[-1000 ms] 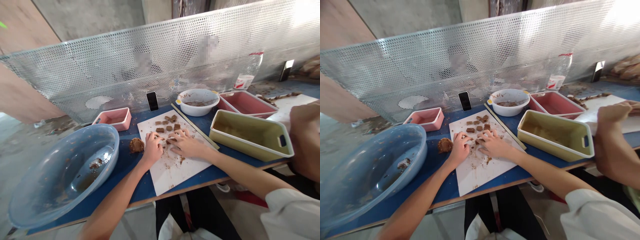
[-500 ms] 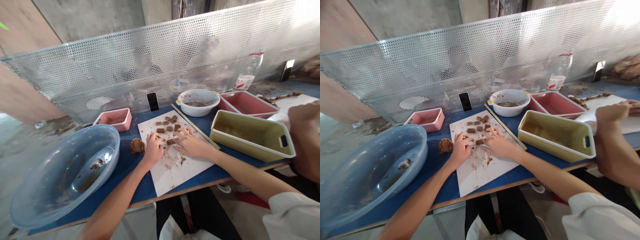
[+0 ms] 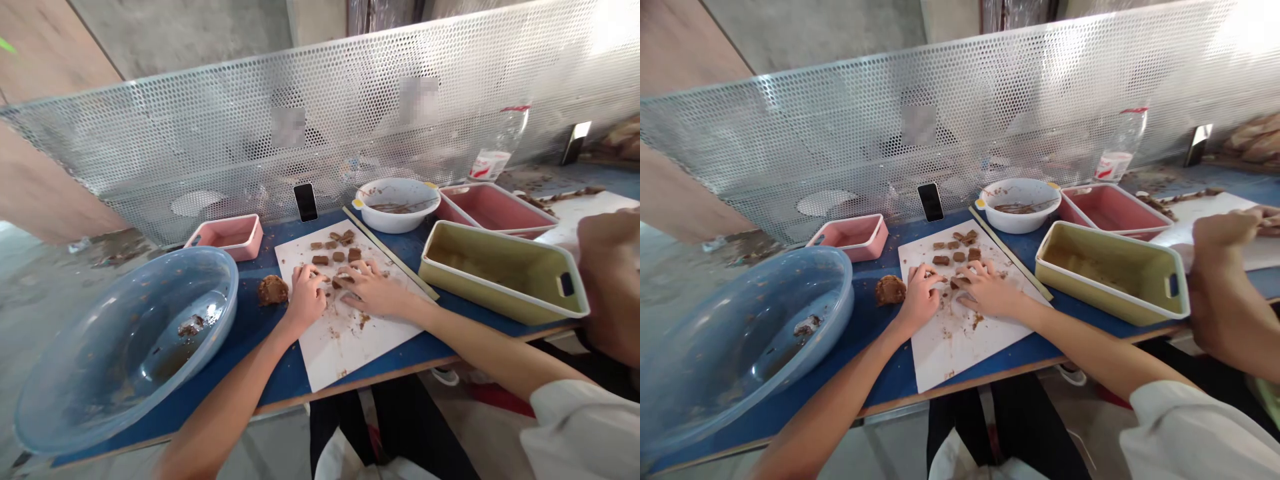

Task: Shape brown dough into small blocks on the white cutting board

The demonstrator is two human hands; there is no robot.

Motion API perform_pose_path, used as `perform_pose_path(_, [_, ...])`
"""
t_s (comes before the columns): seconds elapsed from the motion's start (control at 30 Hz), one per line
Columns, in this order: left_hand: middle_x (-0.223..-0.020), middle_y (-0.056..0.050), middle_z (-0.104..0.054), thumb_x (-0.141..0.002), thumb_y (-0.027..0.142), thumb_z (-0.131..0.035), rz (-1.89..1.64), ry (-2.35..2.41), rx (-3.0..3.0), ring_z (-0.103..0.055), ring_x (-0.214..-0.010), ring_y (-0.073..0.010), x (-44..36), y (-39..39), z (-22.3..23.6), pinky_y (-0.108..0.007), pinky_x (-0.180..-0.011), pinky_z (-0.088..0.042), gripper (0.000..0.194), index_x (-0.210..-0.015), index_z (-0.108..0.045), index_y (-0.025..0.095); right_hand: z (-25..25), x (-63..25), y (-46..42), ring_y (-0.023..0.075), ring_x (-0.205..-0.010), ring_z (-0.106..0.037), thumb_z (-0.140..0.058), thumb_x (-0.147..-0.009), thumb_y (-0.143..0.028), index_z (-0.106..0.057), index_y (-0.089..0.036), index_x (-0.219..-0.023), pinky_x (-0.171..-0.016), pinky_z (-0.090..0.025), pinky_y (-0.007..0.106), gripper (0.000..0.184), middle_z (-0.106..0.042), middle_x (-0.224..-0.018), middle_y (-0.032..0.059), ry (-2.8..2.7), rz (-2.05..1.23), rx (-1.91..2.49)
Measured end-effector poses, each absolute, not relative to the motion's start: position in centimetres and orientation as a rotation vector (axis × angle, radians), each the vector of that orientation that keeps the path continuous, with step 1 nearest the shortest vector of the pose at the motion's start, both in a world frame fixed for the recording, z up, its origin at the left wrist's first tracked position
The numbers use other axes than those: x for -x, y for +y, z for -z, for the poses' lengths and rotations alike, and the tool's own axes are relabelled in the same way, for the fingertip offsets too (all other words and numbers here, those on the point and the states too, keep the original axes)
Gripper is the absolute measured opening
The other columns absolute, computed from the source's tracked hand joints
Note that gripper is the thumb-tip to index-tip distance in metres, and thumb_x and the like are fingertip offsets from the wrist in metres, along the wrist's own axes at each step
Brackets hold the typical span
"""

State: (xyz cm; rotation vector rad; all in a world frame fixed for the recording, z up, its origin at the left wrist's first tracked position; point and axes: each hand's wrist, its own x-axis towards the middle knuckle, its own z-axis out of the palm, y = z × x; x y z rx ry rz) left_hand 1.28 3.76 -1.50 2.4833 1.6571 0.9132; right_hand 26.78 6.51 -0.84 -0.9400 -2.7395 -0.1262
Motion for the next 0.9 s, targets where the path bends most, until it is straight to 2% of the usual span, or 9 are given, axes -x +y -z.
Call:
perform_pose_path(0.2, [-0.125, -0.012, -0.068, -0.084, -0.005, -0.057, -0.936, 1.651, -2.471, -0.058, -0.12, -0.0333, -1.2, 3.8, 1.5, -0.053, -0.113, -0.057, 0.045, -0.108, -0.085, 0.02, 0.7, -26.9, 6.4, 0.0442, -0.144, -0.051, -0.046, -0.122, -0.049, -0.085, -0.021, -0.122, -0.115, -0.042, 0.064, 0.047, -0.065, -0.159, 0.0163, -2.688, 0.149, 1.005])
perform_pose_path(0.37, [-0.125, -0.012, -0.068, -0.083, -0.006, -0.058, -0.926, 1.649, -2.487, -0.058, -0.119, -0.0329, -1.1, 3.8, 1.6, -0.052, -0.112, -0.056, 0.046, -0.11, -0.085, 0.02, 0.9, -26.8, 6.1, 0.0451, -0.145, -0.051, -0.048, -0.122, -0.049, -0.077, -0.02, -0.146, -0.114, -0.042, 0.064, 0.048, -0.065, -0.159, 0.0179, -2.726, 0.213, 0.953])
perform_pose_path(0.53, [-0.125, -0.012, -0.068, -0.083, -0.007, -0.057, -0.941, 1.633, -2.474, -0.057, -0.119, -0.0331, -1.1, 3.9, 1.7, -0.052, -0.112, -0.056, 0.046, -0.107, -0.084, 0.02, 0.9, -27.1, 6.3, 0.0442, -0.144, -0.051, -0.046, -0.123, -0.045, -0.085, -0.021, -0.123, -0.113, -0.041, 0.061, 0.046, -0.068, -0.156, 0.0166, -2.674, 0.212, 0.998])
perform_pose_path(0.67, [-0.125, -0.012, -0.069, -0.084, -0.006, -0.057, -0.936, 1.637, -2.466, -0.057, -0.118, -0.0333, -1.2, 3.9, 1.7, -0.053, -0.112, -0.057, 0.045, -0.108, -0.085, 0.02, 0.7, -27.2, 6.4, 0.0439, -0.14, -0.054, -0.048, -0.122, -0.045, -0.081, -0.019, -0.135, -0.112, -0.043, 0.061, 0.045, -0.068, -0.154, 0.0177, -2.709, 0.228, 0.956])
perform_pose_path(0.8, [-0.125, -0.013, -0.068, -0.083, -0.006, -0.057, -0.933, 1.64, -2.468, -0.057, -0.12, -0.0336, -1.1, 3.9, 1.7, -0.054, -0.113, -0.057, 0.046, -0.108, -0.085, 0.019, 0.8, -27.5, 6.6, 0.0431, -0.142, -0.053, -0.045, -0.123, -0.042, -0.085, -0.019, -0.119, -0.114, -0.042, 0.06, 0.046, -0.071, -0.151, 0.0172, -2.698, 0.193, 0.954])
perform_pose_path(0.9, [-0.124, -0.013, -0.068, -0.084, -0.005, -0.057, -0.932, 1.649, -2.469, -0.057, -0.12, -0.0337, -1.1, 3.9, 1.8, -0.055, -0.113, -0.057, 0.044, -0.108, -0.085, 0.019, 0.8, -27.7, 6.7, 0.0428, -0.143, -0.053, -0.047, -0.122, -0.041, -0.084, -0.02, -0.127, -0.115, -0.041, 0.061, 0.042, -0.07, -0.151, 0.0175, -2.695, 0.18, 0.915])
